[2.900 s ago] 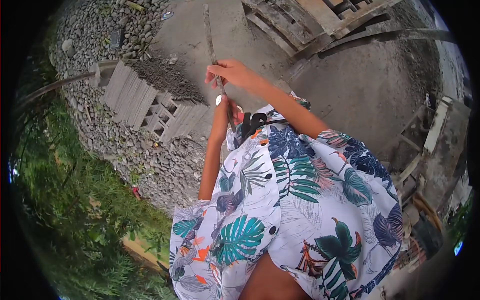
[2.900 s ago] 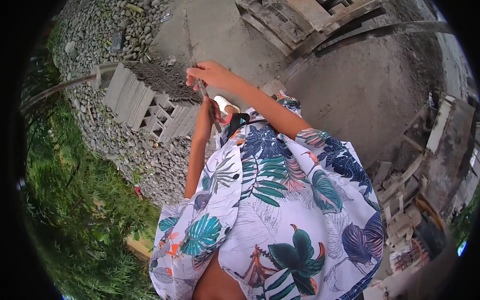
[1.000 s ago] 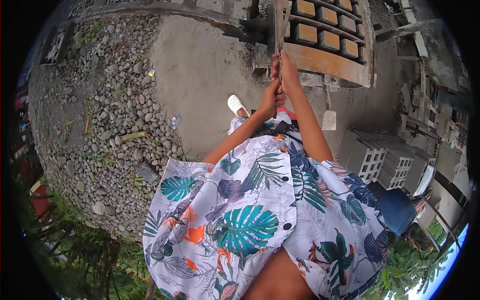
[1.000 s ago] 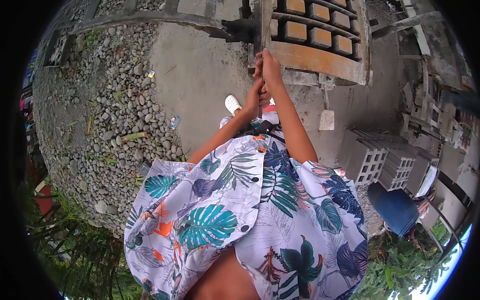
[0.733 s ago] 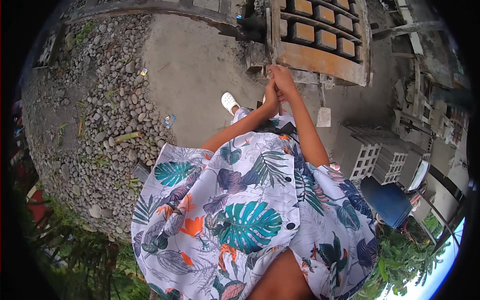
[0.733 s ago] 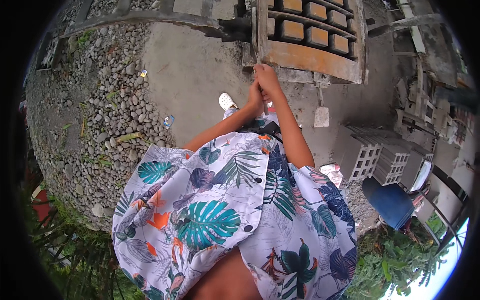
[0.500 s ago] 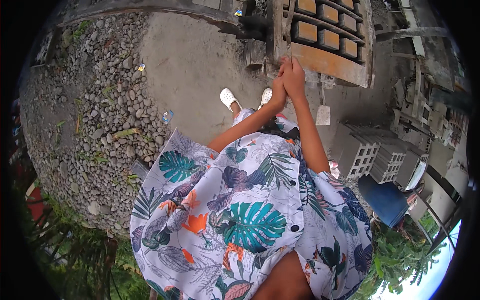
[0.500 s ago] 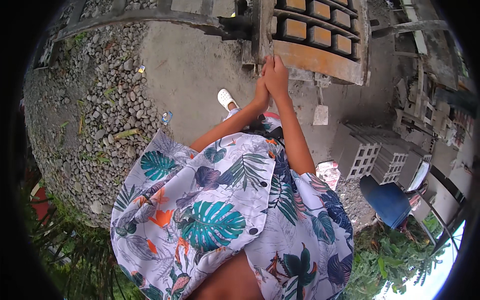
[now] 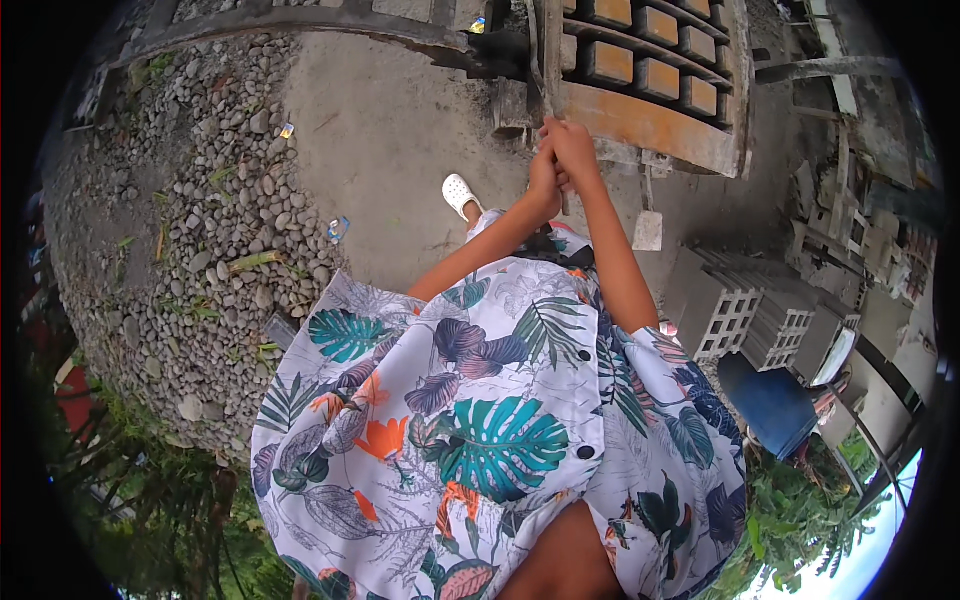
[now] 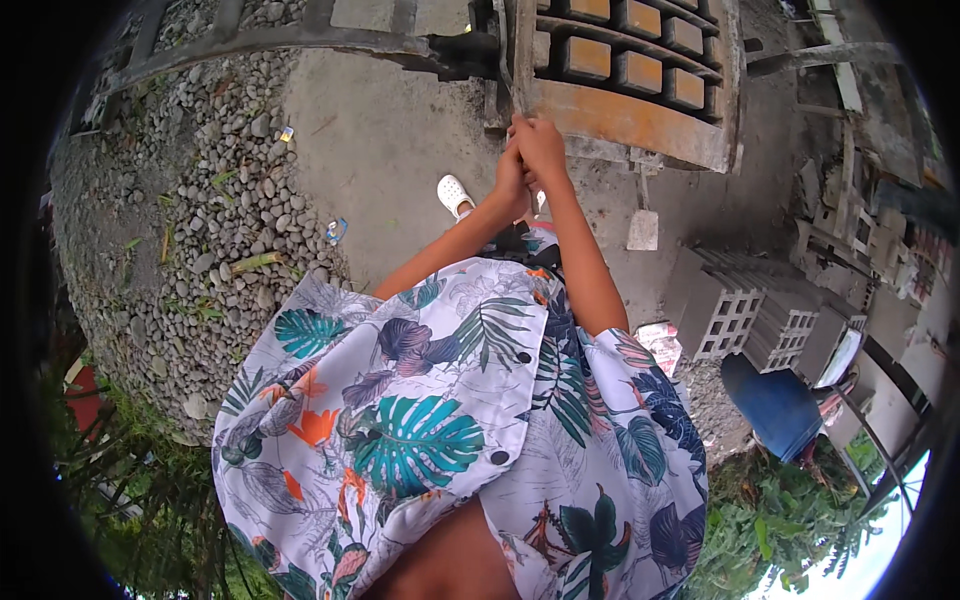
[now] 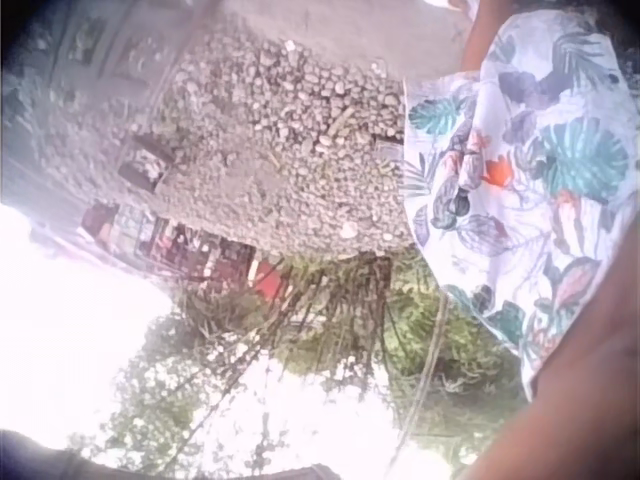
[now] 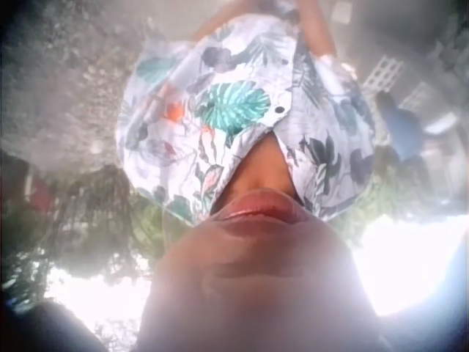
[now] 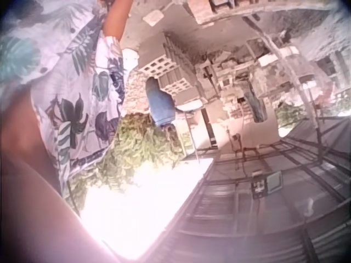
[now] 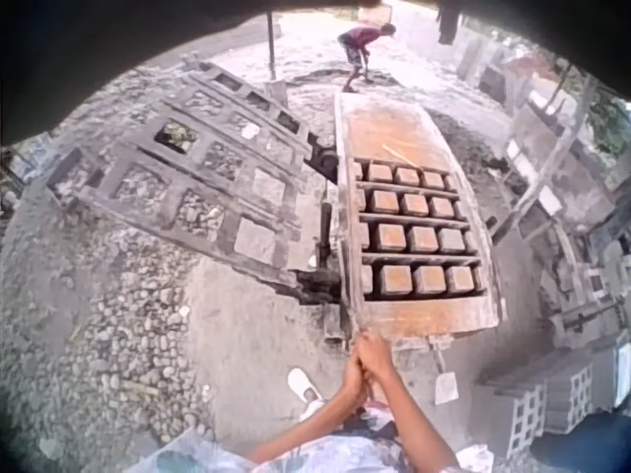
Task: The person cleans the edges of a concrete block mold using a small stick.
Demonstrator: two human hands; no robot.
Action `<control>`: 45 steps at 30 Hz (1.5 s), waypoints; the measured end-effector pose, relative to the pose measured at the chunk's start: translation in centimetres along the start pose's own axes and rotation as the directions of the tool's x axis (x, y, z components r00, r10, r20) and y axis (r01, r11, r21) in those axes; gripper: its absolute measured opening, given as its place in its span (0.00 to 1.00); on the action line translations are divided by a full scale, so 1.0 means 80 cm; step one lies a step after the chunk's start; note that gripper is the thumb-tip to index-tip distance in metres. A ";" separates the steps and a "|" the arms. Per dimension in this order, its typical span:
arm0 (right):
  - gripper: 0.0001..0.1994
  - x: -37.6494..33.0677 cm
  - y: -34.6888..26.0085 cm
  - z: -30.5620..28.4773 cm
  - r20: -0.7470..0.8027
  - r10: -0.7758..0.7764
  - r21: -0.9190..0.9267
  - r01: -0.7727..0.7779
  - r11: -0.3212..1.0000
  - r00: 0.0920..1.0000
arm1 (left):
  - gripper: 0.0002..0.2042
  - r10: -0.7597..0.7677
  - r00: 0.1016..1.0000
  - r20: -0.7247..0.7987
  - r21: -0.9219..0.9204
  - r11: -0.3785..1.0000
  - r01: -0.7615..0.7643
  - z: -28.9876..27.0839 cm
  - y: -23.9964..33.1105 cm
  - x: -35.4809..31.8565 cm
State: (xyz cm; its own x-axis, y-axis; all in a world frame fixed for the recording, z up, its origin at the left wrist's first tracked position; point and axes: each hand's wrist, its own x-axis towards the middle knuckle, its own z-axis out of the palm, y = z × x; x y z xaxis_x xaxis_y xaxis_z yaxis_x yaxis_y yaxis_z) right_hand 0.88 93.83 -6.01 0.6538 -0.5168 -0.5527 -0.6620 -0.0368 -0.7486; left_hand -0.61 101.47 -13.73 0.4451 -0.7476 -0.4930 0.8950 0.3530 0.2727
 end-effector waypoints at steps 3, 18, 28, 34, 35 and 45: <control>0.18 0.003 0.010 -0.010 -0.117 -0.181 -0.115 0.168 0.979 0.976 | 0.10 0.022 0.968 -0.248 0.087 0.996 0.000 0.087 0.034 -0.030; 0.20 -0.022 0.020 -0.039 -0.048 -0.067 0.470 0.082 0.879 0.997 | 0.19 0.011 0.998 -0.054 -0.018 1.000 -0.012 0.095 0.044 0.021; 0.18 -0.024 0.048 -0.029 -0.142 -0.195 0.424 0.237 0.874 0.971 | 0.20 -0.001 1.000 -0.012 -0.157 0.988 0.000 0.091 0.036 0.019; 0.17 -0.015 0.055 -0.021 -0.079 -0.105 0.392 0.127 0.911 0.991 | 0.21 -0.020 0.997 -0.081 -0.287 0.958 -0.004 0.066 0.029 0.037; 0.17 -0.024 0.051 -0.019 -0.147 -0.143 0.350 0.186 0.918 0.979 | 0.21 -0.043 0.998 -0.046 -0.266 0.963 0.029 0.069 0.031 0.030; 0.16 -0.006 0.062 -0.028 -0.201 -0.201 0.261 0.250 0.932 0.959 | 0.21 -0.098 0.995 -0.010 -0.235 0.968 0.093 0.079 0.037 0.038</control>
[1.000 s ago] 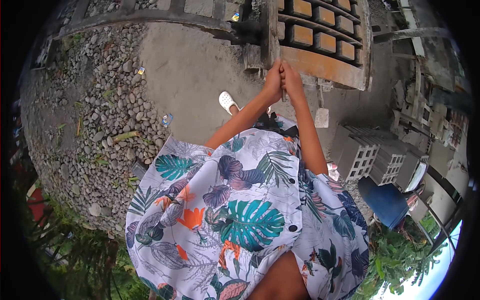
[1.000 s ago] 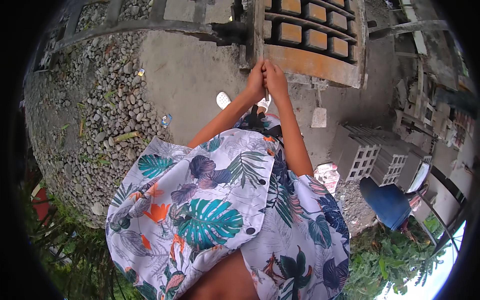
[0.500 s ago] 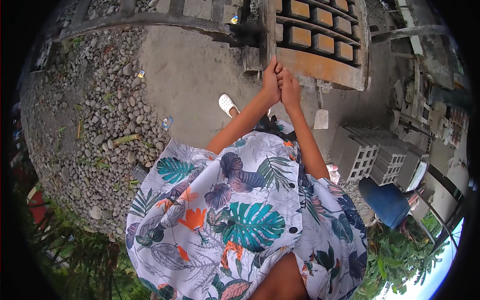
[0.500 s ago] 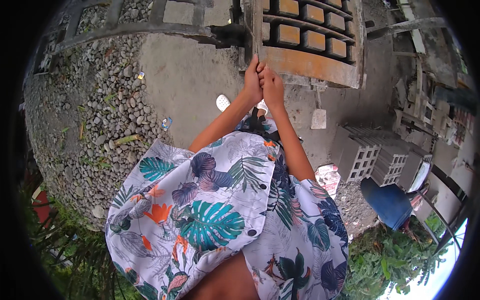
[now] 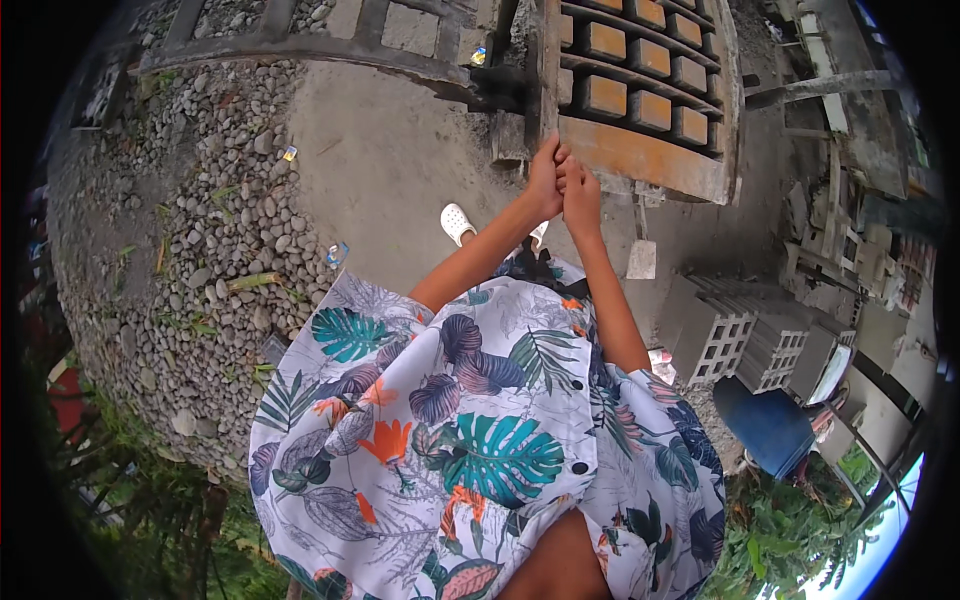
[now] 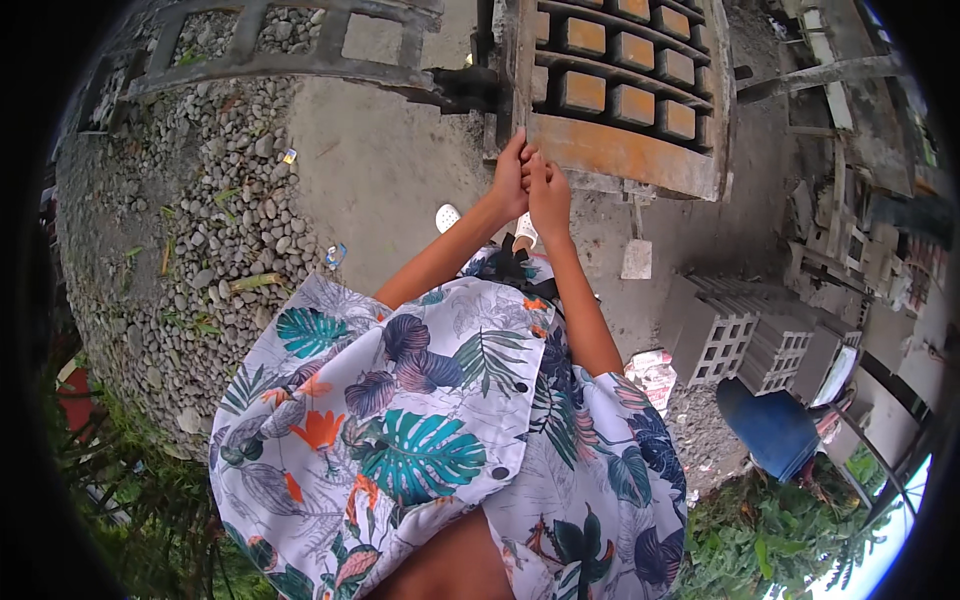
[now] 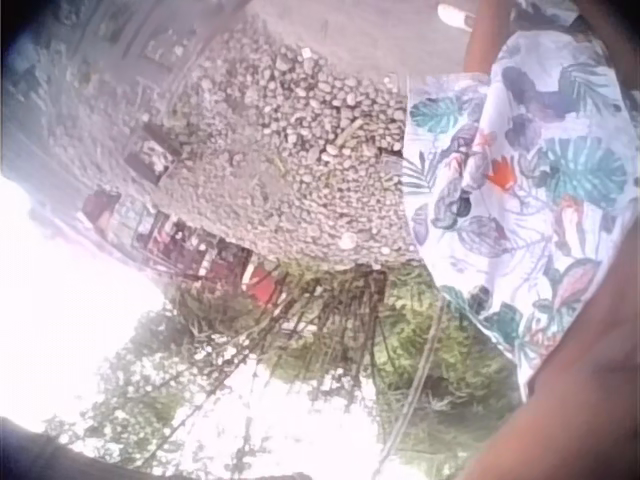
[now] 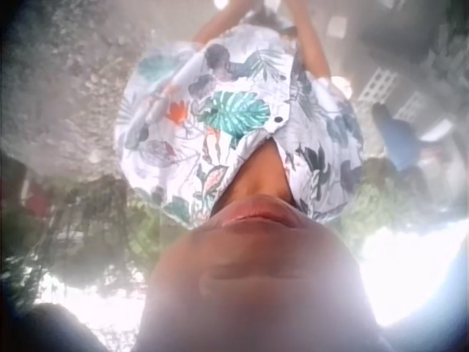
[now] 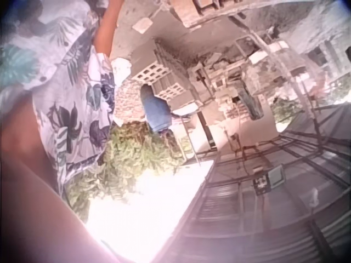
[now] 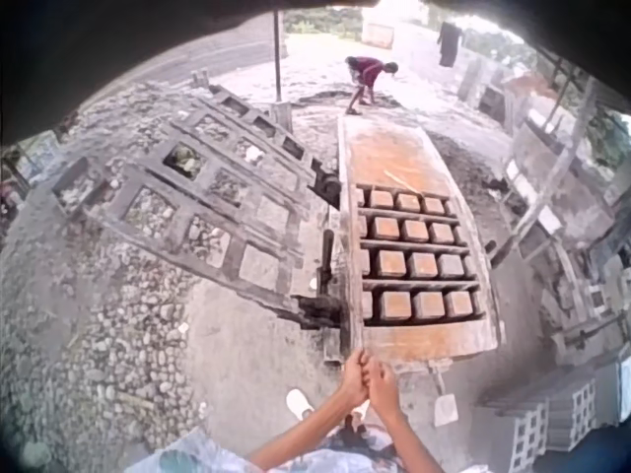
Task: The person cleans the edges of a concrete block mold using a small stick.
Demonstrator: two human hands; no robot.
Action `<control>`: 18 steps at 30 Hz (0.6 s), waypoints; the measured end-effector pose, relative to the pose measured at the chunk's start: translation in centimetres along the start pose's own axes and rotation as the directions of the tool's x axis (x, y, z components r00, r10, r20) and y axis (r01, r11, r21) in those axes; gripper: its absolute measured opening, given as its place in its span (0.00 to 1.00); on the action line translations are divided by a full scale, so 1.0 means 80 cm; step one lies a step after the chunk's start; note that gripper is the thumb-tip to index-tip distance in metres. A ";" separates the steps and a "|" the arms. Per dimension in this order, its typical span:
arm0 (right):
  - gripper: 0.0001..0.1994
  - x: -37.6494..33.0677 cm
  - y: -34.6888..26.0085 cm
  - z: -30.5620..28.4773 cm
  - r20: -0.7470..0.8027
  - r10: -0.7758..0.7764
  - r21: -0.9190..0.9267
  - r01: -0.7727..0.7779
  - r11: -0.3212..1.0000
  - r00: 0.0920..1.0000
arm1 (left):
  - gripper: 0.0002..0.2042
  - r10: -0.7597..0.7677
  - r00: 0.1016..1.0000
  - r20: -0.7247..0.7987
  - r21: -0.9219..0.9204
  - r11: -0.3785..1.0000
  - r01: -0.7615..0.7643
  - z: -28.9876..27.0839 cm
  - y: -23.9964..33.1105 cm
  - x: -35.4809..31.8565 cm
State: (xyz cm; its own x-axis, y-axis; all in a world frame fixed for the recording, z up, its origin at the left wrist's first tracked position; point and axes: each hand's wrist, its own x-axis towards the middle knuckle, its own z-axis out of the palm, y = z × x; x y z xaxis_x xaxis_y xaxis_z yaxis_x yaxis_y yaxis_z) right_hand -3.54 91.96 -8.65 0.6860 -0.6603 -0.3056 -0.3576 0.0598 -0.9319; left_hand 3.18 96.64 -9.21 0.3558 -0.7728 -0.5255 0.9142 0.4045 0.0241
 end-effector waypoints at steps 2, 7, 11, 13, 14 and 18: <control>0.16 -0.009 -0.010 0.003 -0.030 -0.057 0.056 0.058 0.997 0.998 | 0.21 -0.008 0.998 0.062 0.021 1.000 0.006 0.017 0.003 -0.015; 0.16 0.002 0.000 -0.006 0.005 -0.092 0.091 0.091 0.992 0.996 | 0.22 0.036 0.994 0.104 0.055 0.998 -0.042 0.000 -0.003 0.000; 0.16 0.003 0.019 -0.008 0.107 0.104 0.166 -0.121 0.979 0.989 | 0.22 0.008 0.999 -0.047 -0.056 0.998 -0.010 -0.021 -0.014 0.013; 0.16 0.000 0.019 -0.008 0.085 0.116 0.157 -0.128 0.979 0.990 | 0.22 0.008 0.998 -0.070 -0.042 0.999 -0.011 -0.022 -0.015 0.013; 0.16 -0.002 0.019 -0.007 0.068 0.054 0.128 -0.062 0.990 0.996 | 0.22 0.019 0.997 -0.069 -0.007 1.000 -0.019 -0.022 -0.015 0.012; 0.16 -0.012 0.007 0.001 -0.048 -0.060 0.169 0.067 0.983 0.997 | 0.23 0.012 1.000 0.021 0.098 0.995 -0.014 -0.008 -0.009 0.004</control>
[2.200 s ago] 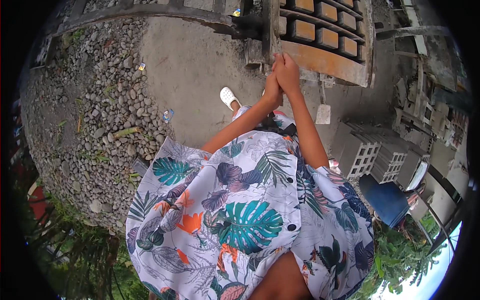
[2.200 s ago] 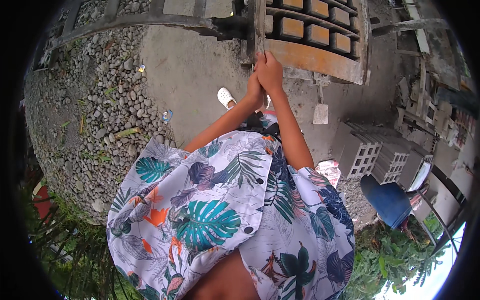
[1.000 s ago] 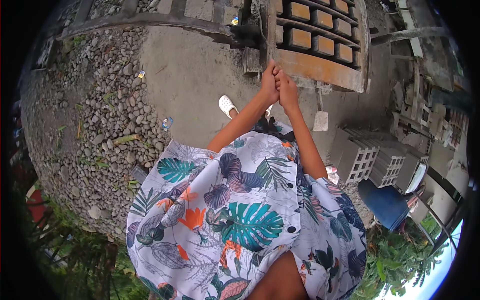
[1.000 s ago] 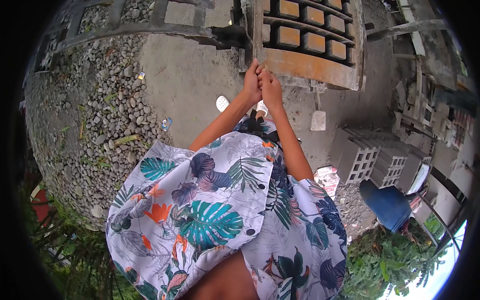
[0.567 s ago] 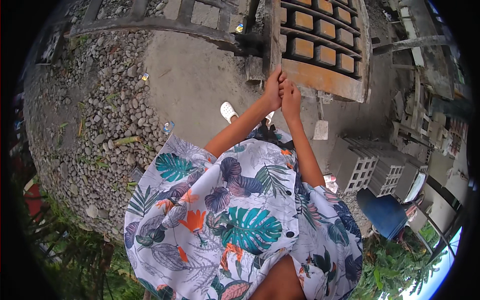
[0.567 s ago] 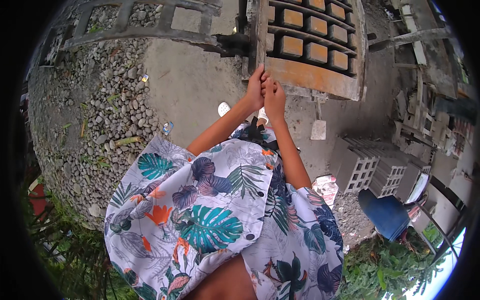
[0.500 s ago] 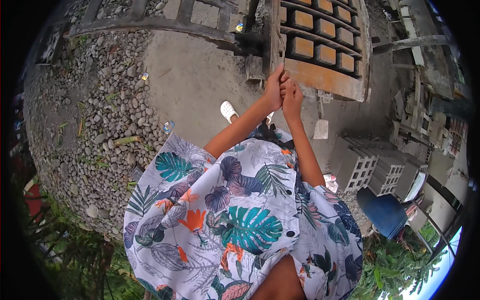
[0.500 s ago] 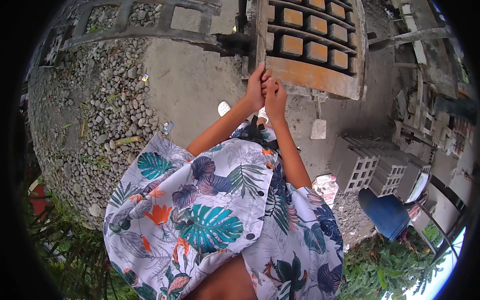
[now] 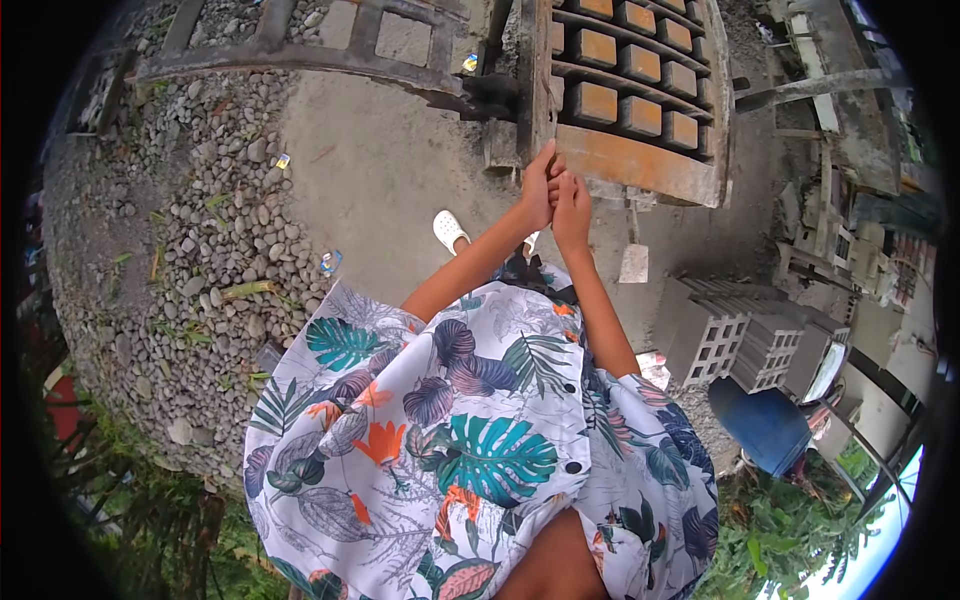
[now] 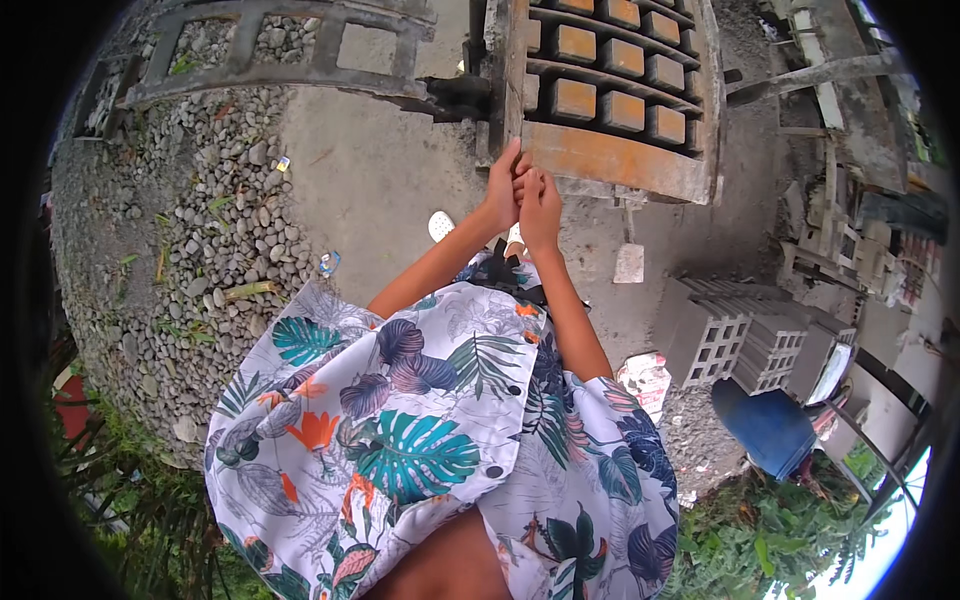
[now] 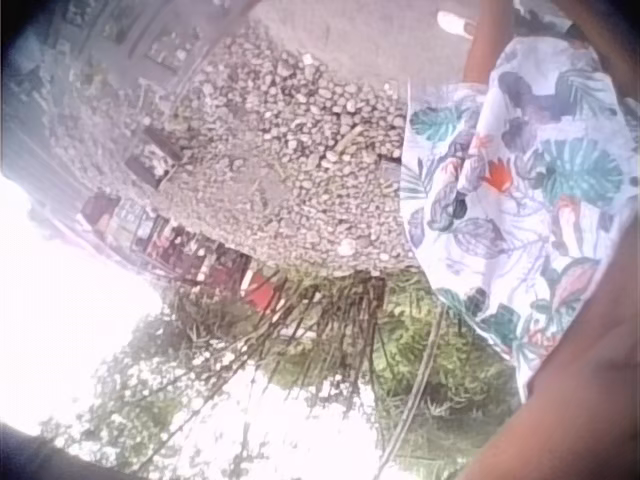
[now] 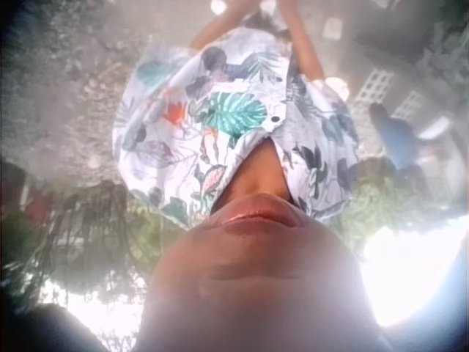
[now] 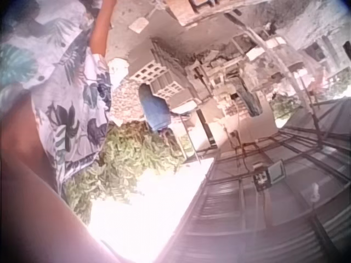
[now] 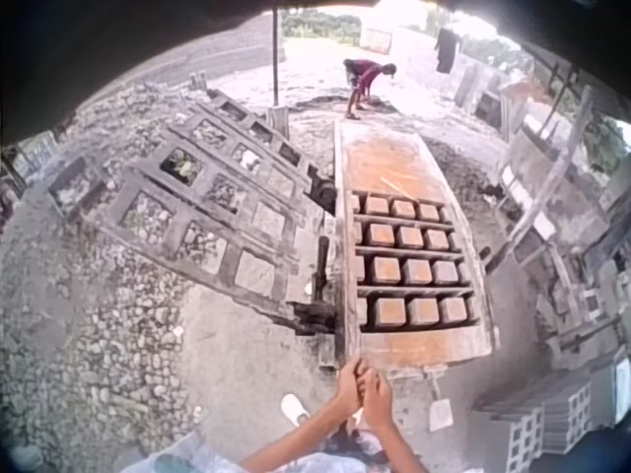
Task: The person cleans the edges of a concrete block mold using a small stick.
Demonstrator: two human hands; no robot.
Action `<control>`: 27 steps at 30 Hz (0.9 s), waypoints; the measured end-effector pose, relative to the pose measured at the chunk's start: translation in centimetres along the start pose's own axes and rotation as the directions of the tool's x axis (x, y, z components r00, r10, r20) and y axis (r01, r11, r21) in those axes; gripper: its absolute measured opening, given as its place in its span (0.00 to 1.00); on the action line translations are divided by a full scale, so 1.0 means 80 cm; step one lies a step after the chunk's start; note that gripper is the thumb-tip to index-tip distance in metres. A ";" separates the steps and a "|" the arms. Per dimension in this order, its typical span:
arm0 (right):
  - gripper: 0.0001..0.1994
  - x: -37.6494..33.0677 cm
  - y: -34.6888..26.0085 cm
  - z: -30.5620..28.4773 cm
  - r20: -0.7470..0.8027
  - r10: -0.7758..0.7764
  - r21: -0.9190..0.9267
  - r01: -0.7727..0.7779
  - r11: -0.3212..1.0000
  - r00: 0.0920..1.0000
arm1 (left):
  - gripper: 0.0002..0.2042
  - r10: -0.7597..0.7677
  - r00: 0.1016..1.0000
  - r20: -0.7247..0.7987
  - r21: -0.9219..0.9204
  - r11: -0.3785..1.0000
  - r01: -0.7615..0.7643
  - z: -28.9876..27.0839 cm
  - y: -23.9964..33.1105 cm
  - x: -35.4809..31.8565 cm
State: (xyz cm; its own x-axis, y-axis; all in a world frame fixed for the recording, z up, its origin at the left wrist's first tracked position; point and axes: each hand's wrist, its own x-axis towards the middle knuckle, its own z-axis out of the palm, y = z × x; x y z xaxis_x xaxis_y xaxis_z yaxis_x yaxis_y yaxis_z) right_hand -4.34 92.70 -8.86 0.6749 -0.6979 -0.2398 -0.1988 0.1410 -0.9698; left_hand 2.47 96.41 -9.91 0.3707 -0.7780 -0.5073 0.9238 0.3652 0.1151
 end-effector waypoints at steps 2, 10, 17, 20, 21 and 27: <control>0.17 0.008 0.009 -0.006 0.016 0.001 -0.004 -0.001 1.000 1.000 | 0.22 0.009 1.000 0.004 0.011 1.000 -0.009 0.002 -0.001 0.003; 0.20 0.014 0.018 -0.010 0.088 0.225 -0.032 -0.223 0.974 0.970 | 0.22 -0.017 0.992 -0.123 -0.139 0.990 0.000 -0.024 -0.013 0.019; 0.19 0.010 0.008 -0.016 0.107 0.259 -0.021 -0.258 0.966 0.960 | 0.22 0.017 0.984 -0.176 -0.017 1.000 -0.021 -0.024 -0.019 0.019; 0.19 0.008 0.022 -0.023 0.124 0.222 -0.051 -0.218 0.975 0.967 | 0.22 -0.008 0.984 -0.177 0.007 1.000 0.009 -0.023 -0.023 0.014; 0.19 0.008 0.027 -0.025 0.110 0.195 -0.029 -0.193 0.981 0.975 | 0.22 -0.020 0.981 -0.192 0.012 1.000 0.023 -0.020 -0.026 0.013; 0.20 0.002 0.035 -0.041 0.076 0.208 -0.003 -0.208 0.978 0.975 | 0.22 -0.016 0.985 -0.171 0.005 1.000 0.017 -0.017 -0.045 0.007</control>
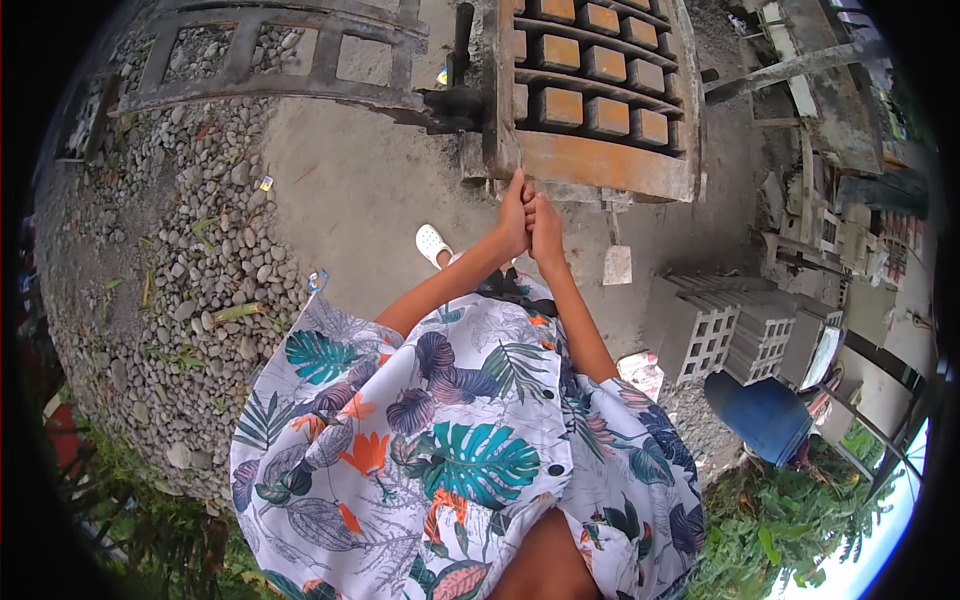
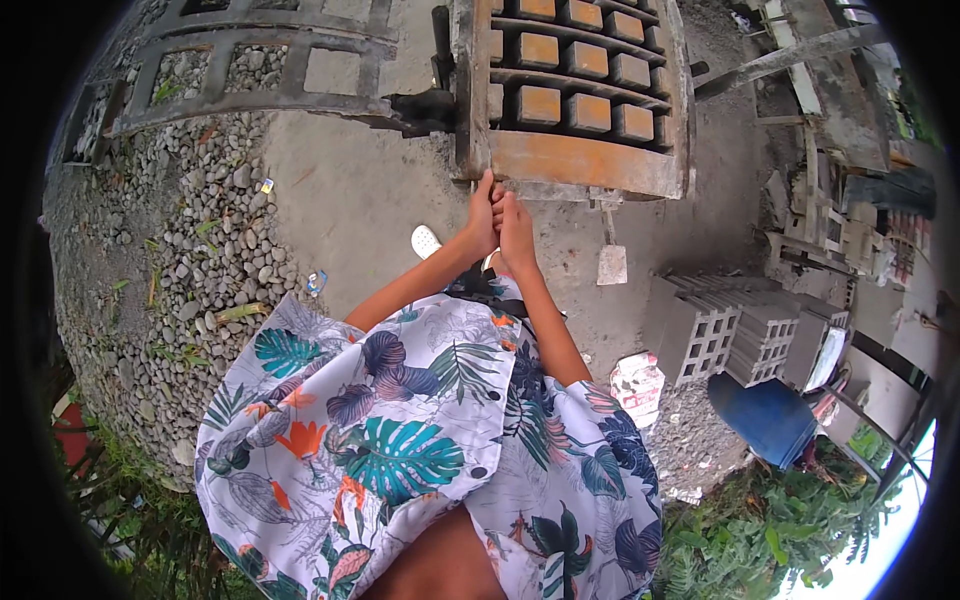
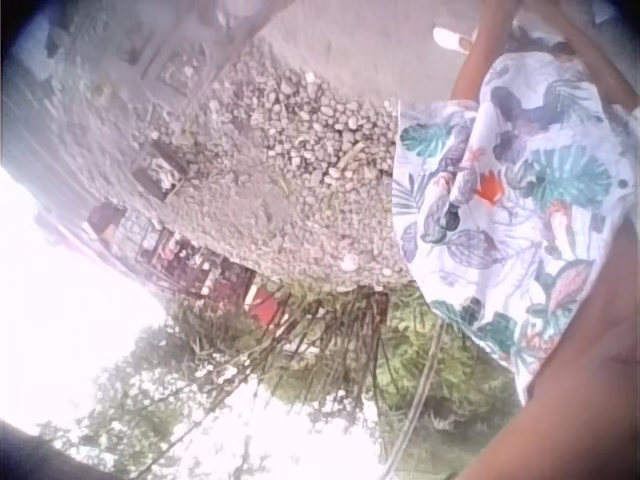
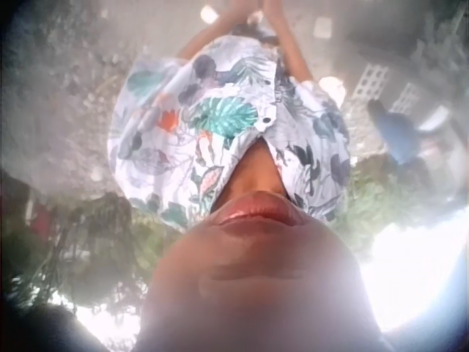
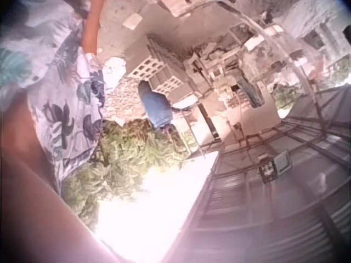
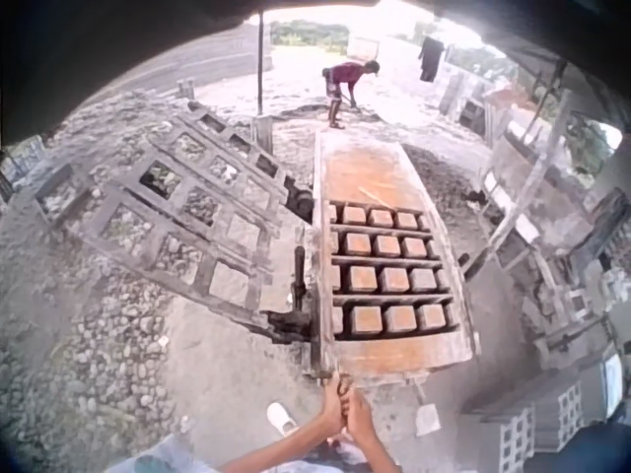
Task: The person cleans the edges of a concrete block mold using a small stick.
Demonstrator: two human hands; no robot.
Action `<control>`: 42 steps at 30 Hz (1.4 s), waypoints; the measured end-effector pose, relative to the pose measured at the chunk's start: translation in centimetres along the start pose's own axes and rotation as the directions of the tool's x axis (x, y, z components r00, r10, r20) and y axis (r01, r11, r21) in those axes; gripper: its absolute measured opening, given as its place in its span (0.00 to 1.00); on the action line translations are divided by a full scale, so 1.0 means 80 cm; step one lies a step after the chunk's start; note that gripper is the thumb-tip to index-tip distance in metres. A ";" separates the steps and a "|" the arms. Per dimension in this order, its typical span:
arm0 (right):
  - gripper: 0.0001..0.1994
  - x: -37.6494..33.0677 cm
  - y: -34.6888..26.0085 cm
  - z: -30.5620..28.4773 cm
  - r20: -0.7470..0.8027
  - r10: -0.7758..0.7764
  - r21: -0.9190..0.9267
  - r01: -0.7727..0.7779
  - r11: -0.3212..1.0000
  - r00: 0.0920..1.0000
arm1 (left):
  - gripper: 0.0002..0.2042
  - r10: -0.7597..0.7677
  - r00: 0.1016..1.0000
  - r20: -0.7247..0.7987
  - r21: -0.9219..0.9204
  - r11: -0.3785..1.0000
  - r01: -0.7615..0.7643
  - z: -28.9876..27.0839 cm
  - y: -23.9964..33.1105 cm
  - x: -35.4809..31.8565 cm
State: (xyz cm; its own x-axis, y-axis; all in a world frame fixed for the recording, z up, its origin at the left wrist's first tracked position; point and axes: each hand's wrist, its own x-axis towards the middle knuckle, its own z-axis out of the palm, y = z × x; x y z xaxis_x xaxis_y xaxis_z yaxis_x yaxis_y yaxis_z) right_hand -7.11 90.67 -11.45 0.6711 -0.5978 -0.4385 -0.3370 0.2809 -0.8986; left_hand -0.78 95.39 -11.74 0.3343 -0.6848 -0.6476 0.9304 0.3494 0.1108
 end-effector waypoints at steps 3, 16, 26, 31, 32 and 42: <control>0.20 -0.015 0.011 -0.016 0.035 0.000 0.021 0.000 1.000 0.999 | 0.23 -0.040 0.999 0.010 -0.054 0.998 0.041 -0.007 -0.022 -0.003; 0.20 -0.013 -0.012 -0.005 0.086 0.148 0.048 -0.153 0.987 0.985 | 0.22 -0.162 0.986 -0.026 -0.125 0.980 0.157 -0.010 0.010 0.011; 0.19 0.086 -0.074 0.020 0.138 0.262 0.229 -0.288 0.930 0.955 | 0.20 -0.067 0.995 -0.070 0.019 0.997 0.069 0.071 0.087 0.095; 0.19 0.024 -0.048 -0.022 0.230 0.314 0.059 -0.335 0.940 0.921 | 0.21 -0.094 0.960 -0.262 0.048 0.993 0.110 0.039 0.028 0.044; 0.18 0.007 -0.044 -0.028 0.305 0.297 0.018 -0.317 0.948 0.905 | 0.21 -0.112 0.960 -0.257 0.045 0.991 0.128 0.032 0.017 0.026; 0.22 0.005 -0.064 0.006 0.350 0.309 -0.033 -0.318 0.948 0.885 | 0.19 -0.123 0.992 -0.015 0.026 0.992 0.124 0.004 0.058 0.022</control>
State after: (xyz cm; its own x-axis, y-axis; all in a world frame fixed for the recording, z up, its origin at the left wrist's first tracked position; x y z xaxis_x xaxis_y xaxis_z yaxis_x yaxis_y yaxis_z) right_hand -4.80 89.31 -7.03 0.7205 -0.1795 -0.6698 -0.5543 0.4314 -0.7118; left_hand 4.13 95.64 -12.14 0.2145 -0.7130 -0.6676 0.9683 0.2450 0.0495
